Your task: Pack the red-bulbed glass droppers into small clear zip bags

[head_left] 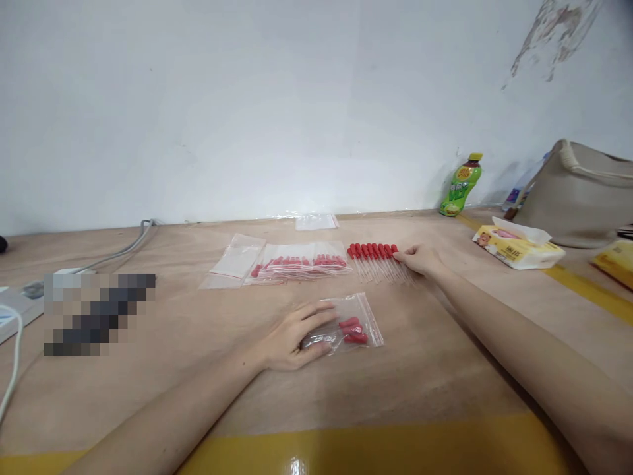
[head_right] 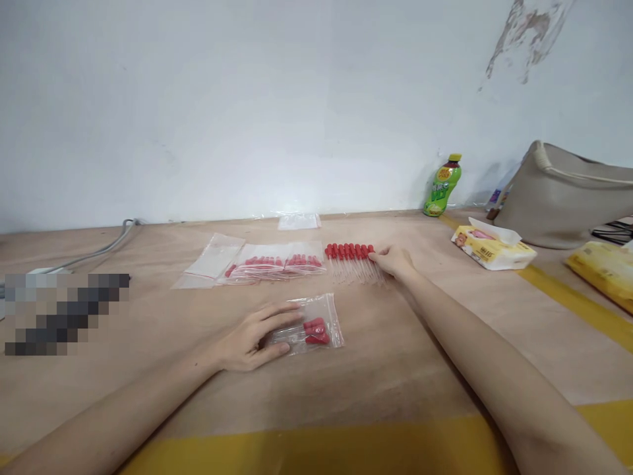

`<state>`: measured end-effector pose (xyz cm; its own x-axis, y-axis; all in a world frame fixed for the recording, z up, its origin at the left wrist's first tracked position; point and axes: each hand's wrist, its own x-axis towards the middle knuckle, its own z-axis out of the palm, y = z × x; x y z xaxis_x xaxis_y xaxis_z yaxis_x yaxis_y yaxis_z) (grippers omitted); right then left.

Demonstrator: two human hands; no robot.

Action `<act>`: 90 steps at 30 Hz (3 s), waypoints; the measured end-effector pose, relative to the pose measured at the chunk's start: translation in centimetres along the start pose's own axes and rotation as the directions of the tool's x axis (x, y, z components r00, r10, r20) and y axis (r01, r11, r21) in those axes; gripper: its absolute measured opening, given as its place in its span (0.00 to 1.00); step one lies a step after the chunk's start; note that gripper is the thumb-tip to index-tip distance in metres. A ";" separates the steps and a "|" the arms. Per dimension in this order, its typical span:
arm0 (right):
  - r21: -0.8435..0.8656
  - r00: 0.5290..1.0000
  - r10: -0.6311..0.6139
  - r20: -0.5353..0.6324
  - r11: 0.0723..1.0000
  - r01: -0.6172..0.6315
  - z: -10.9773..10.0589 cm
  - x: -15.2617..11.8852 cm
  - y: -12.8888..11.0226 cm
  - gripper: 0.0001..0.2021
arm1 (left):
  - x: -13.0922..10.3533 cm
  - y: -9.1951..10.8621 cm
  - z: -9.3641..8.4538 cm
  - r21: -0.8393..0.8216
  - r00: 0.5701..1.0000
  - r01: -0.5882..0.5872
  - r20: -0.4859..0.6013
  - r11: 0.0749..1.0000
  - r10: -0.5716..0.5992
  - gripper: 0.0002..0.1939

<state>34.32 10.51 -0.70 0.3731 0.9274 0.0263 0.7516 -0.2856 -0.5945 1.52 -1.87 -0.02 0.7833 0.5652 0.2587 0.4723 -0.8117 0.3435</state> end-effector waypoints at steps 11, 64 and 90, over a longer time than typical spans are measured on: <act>0.430 0.993 0.072 0.090 0.897 -0.104 -1.0 0.0 -0.6 0.14 | 0.5 0.3 -0.5 0.087 0.991 -0.041 0.128 0.995 0.029 0.25; 0.282 0.905 -0.424 -0.041 0.864 0.417 0.3 -7.6 -0.6 0.09 | 0.5 -0.3 0.4 -0.046 0.996 0.078 -0.050 0.996 -0.080 0.29; 0.479 0.929 -0.365 -0.066 0.805 0.351 -1.7 -5.4 0.2 0.32 | 0.2 -0.3 0.5 -0.047 0.990 0.143 0.000 0.989 -0.143 0.31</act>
<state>33.37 5.00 0.40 0.1080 0.9494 0.2948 0.4749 0.2112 -0.8543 1.75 -1.57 -0.50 0.7078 0.6754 0.2069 0.5599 -0.7150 0.4187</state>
